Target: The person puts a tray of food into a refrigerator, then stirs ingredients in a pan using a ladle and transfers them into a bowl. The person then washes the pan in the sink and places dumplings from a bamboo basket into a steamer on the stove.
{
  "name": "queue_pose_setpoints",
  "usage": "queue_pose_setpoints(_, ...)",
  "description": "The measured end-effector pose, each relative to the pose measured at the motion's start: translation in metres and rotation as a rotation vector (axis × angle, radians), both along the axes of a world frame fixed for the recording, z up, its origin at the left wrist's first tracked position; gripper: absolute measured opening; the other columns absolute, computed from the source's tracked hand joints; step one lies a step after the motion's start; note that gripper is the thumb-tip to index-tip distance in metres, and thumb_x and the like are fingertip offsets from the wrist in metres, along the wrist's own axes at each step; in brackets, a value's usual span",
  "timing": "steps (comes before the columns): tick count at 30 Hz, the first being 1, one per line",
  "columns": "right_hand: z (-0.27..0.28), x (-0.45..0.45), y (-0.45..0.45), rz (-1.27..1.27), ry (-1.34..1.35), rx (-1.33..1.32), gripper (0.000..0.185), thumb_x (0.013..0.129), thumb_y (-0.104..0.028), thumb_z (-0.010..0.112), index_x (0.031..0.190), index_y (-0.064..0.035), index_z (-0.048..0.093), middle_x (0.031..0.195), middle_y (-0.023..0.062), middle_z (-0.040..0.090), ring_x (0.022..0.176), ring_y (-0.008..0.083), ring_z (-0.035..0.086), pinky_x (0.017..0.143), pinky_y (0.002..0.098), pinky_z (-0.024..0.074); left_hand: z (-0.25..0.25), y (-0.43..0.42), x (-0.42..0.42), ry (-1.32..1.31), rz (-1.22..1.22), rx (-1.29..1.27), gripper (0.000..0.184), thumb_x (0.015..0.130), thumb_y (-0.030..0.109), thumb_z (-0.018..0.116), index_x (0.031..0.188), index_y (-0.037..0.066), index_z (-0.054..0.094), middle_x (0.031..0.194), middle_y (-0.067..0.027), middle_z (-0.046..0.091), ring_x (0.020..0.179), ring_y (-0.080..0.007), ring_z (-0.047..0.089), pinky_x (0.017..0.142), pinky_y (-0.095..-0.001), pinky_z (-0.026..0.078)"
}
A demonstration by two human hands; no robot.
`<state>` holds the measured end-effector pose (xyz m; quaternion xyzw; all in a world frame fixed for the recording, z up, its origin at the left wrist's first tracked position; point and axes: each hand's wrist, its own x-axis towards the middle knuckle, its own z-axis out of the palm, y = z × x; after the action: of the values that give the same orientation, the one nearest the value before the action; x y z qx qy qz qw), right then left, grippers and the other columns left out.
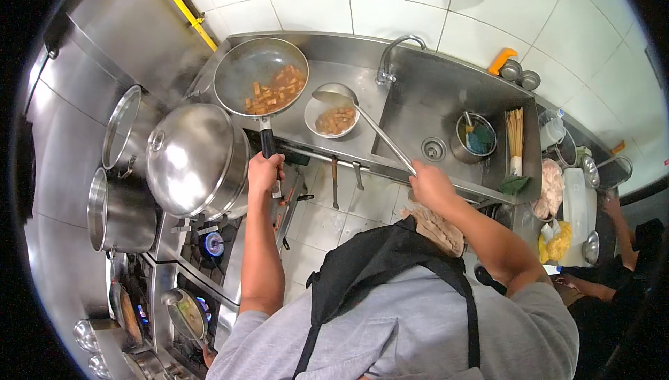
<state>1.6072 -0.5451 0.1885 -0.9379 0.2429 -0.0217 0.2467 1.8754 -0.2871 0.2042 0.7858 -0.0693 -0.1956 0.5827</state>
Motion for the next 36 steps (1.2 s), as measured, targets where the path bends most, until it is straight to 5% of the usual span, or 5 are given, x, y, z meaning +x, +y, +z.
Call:
queue_pose_setpoints(9, 0.016, -0.036, -0.01, -0.079, -0.162, 0.124, 0.041, 0.085, -0.016, 0.061, 0.123, 0.0003, 0.054, 0.075, 0.024, 0.064, 0.072, 0.0437, 0.063, 0.066, 0.0481, 0.0487, -0.022, 0.005, -0.013, -0.047, -0.028, 0.011, 0.015, 0.077, 0.011, 0.061, 0.069, 0.002, 0.052, 0.054, -0.0042, 0.053, 0.042, -0.0137, 0.052, 0.041, -0.0308, 0.039)
queue_pose_setpoints(24, 0.015, 0.102, -0.037, 0.093, -0.094, -0.203, 0.029, 0.087, -0.015, 0.055, 0.111, 0.0025, 0.053, 0.09, 0.0266, 0.065, 0.085, 0.0451, 0.062, 0.075, 0.0523, 0.0496, -0.036, 0.001, -0.028, -0.014, -0.1, 0.078, 0.016, 0.078, 0.012, 0.063, 0.069, 0.002, 0.054, 0.055, -0.0044, 0.053, 0.042, -0.0137, 0.052, 0.04, -0.0303, 0.039)
queue_pose_setpoints(30, 0.056, 0.089, -0.002, 0.106, 0.134, 0.169, 0.023, 0.089, -0.017, 0.056, 0.096, 0.0044, 0.054, 0.083, 0.0255, 0.064, 0.077, 0.0389, 0.066, 0.066, 0.0482, 0.0518, -0.041, -0.021, -0.022, 0.016, -0.106, 0.005, 0.018, 0.077, 0.009, 0.061, 0.063, 0.002, 0.052, 0.054, -0.0036, 0.053, 0.042, -0.0139, 0.052, 0.042, -0.0308, 0.04)
queue_pose_setpoints(31, 0.073, 0.091, 0.009, 0.013, 0.212, 0.445, 0.02, 0.089, -0.017, 0.057, 0.087, 0.0027, 0.052, 0.076, 0.0174, 0.062, 0.062, 0.0268, 0.064, 0.054, 0.0418, 0.0512, -0.029, -0.026, -0.026, 0.017, -0.102, 0.012, 0.018, 0.077, 0.009, 0.061, 0.062, 0.002, 0.052, 0.054, -0.0036, 0.053, 0.042, -0.0141, 0.052, 0.042, -0.0308, 0.041)
queue_pose_setpoints(36, 0.095, 0.108, 0.036, -0.147, 0.121, 1.129, 0.016, 0.091, -0.013, 0.059, 0.082, -0.0017, 0.05, 0.07, 0.0036, 0.051, 0.051, 0.0126, 0.051, 0.045, 0.0311, 0.047, -0.03, -0.047, -0.022, -0.035, -0.091, 0.039, 0.018, 0.074, 0.01, 0.06, 0.061, 0.0, 0.054, 0.053, -0.0055, 0.055, 0.044, -0.0157, 0.059, 0.045, -0.0315, 0.047)
